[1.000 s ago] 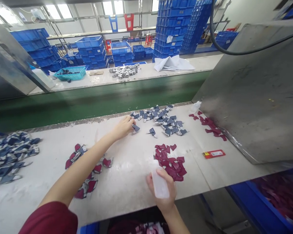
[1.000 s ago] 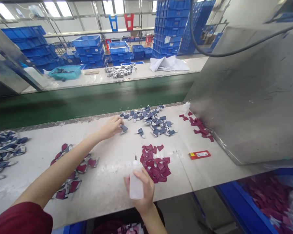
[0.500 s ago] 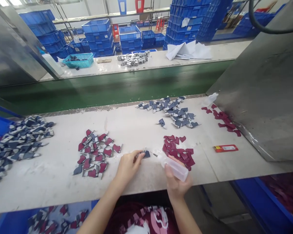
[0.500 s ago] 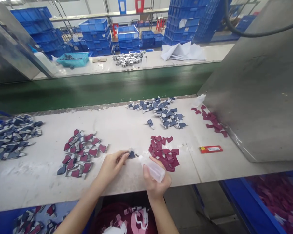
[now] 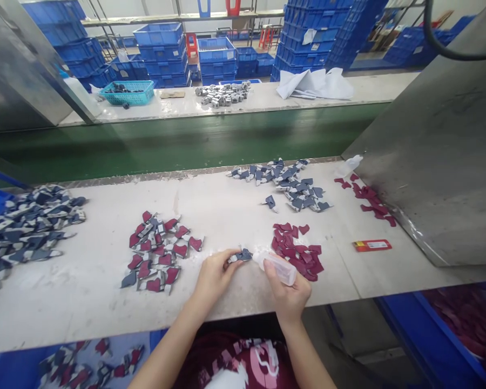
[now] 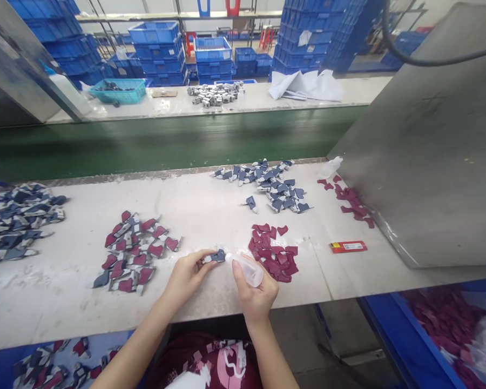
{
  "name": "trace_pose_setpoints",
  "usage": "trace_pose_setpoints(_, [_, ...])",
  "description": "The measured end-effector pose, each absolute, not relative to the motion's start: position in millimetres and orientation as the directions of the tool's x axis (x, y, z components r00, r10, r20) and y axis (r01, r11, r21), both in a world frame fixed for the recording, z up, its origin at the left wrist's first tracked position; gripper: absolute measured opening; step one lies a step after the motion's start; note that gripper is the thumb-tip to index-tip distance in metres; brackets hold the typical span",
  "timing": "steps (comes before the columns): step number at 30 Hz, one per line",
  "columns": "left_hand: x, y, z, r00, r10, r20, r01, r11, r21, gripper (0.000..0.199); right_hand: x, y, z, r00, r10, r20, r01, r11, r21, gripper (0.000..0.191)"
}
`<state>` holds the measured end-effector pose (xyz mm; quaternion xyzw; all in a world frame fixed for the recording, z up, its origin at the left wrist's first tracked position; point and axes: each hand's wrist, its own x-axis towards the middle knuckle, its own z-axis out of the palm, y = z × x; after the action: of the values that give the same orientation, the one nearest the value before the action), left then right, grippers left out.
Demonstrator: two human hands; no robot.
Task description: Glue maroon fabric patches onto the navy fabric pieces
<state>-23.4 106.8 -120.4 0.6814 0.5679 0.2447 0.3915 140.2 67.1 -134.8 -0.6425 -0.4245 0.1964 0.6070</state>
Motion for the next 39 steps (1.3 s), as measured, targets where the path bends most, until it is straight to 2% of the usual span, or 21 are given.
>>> trace_pose_setpoints(7, [-24.4,106.1,-121.9,0.238,0.965,-0.109,0.573,-0.049,0.818,0.022,140.3,66.2,-135.6,0.528,0.803,0.275,0.326,0.107,-0.939,0.028])
trace_pose_setpoints(17, [-24.1,106.4,-123.0,0.234,0.968,-0.097,0.568,-0.055,0.821,0.021,140.1,67.0,-137.5,0.590,0.773,0.234,0.311,0.050,-0.949,0.035])
trace_pose_setpoints(27, [-23.2,106.3,-121.4,0.220,0.972,-0.083,0.607,-0.070,0.792,0.021,142.1,59.3,-139.8,0.612,0.744,0.269,0.351,0.049,-0.935,0.037])
trace_pose_setpoints(39, [-22.3,106.8,-117.7,0.214,0.972,-0.097,0.612,-0.055,0.789,0.022,143.8,53.2,-144.0,0.632,0.720,0.287,0.360,0.055,-0.931,0.032])
